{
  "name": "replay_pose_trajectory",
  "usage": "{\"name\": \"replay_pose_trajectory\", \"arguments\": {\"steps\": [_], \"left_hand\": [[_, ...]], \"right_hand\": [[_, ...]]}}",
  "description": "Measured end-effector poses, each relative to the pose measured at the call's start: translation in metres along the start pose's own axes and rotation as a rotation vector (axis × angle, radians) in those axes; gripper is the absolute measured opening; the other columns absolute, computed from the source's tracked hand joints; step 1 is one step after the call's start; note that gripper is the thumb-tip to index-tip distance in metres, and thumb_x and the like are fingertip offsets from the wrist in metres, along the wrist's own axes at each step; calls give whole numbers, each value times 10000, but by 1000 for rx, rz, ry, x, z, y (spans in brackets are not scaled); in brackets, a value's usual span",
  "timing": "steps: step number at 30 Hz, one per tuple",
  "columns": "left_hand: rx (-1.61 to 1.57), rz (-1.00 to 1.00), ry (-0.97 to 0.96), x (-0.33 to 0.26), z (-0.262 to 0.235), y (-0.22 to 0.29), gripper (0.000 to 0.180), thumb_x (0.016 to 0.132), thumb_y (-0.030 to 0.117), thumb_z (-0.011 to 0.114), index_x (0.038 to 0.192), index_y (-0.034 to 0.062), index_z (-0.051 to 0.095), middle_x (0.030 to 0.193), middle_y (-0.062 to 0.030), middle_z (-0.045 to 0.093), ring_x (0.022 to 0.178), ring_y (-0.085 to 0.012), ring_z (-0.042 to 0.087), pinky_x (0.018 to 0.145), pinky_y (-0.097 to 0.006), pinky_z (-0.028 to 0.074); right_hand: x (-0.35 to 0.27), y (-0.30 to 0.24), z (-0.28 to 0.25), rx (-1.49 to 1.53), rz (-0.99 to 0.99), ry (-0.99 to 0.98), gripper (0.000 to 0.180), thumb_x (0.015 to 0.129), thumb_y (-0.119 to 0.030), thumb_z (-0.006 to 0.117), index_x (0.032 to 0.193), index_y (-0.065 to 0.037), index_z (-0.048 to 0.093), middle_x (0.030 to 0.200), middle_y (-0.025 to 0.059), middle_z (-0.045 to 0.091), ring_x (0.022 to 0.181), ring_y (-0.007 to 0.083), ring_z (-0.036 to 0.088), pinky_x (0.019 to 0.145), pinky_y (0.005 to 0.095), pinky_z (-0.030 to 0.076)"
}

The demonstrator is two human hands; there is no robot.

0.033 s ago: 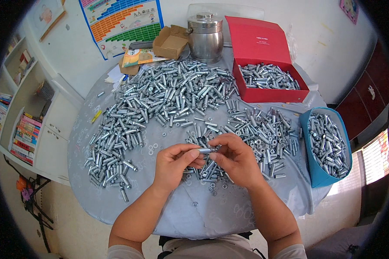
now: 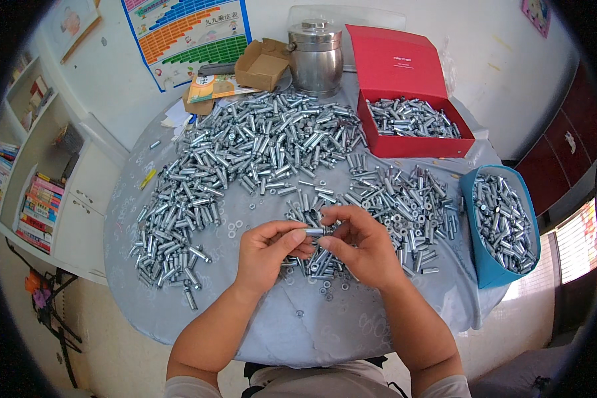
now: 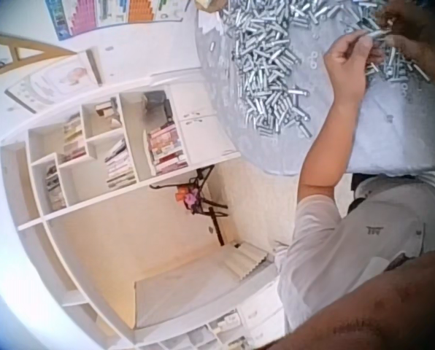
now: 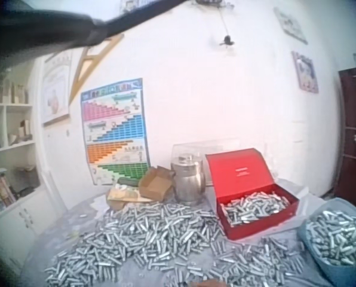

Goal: The person sits at a table covered with metal bolts and washers, repeatedly picking up a bolt and a washer to screw them together by hand. The person places the assembled fasteners into a pile on the table.

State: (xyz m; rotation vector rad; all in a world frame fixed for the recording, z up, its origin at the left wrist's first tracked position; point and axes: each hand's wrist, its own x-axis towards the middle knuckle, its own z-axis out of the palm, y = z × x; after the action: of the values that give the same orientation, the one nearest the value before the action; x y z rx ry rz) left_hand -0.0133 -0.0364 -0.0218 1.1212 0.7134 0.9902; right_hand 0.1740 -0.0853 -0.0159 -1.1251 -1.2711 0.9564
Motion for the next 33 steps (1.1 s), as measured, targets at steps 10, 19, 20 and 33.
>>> {"name": "replay_pose_trajectory", "arguments": {"steps": [10, 19, 20, 33], "left_hand": [[-21, 3, -9, 0, -3, -3, 189, 929, 57, 635, 1074, -60, 665, 924, -142, 709, 780, -195, 707, 686, -302, 604], [0, 31, 43, -1, -2, -5, 166, 922, 75, 642, 1041, -34, 680, 825, -107, 696, 667, -157, 661, 605, -283, 560], [5, 26, 43, -1, -1, -4, 165, 922, 78, 643, 1039, -33, 680, 820, -104, 694, 664, -155, 658, 603, -281, 558], [-9, 10, 68, -1, -1, -6, 160, 917, 85, 652, 1038, -14, 684, 826, -103, 697, 650, -150, 657, 586, -277, 555]], "right_hand": [[-1, -5, -3, -4, 208, -41, 234, 900, -91, 688, 1112, -14, 629, 870, 20, 627, 702, 57, 556, 604, 222, 460], [-1, -5, -1, 30, 206, -26, 167, 926, -99, 647, 1064, -5, 640, 840, 17, 625, 674, 51, 547, 585, 214, 448], [-2, -3, -1, 47, 137, -6, 165, 933, -106, 639, 1063, -4, 639, 836, 16, 625, 678, 50, 546, 588, 213, 449], [0, -4, -4, 67, 243, -42, 212, 945, -125, 628, 1104, 14, 611, 891, 27, 626, 678, 55, 549, 588, 219, 459]]}}
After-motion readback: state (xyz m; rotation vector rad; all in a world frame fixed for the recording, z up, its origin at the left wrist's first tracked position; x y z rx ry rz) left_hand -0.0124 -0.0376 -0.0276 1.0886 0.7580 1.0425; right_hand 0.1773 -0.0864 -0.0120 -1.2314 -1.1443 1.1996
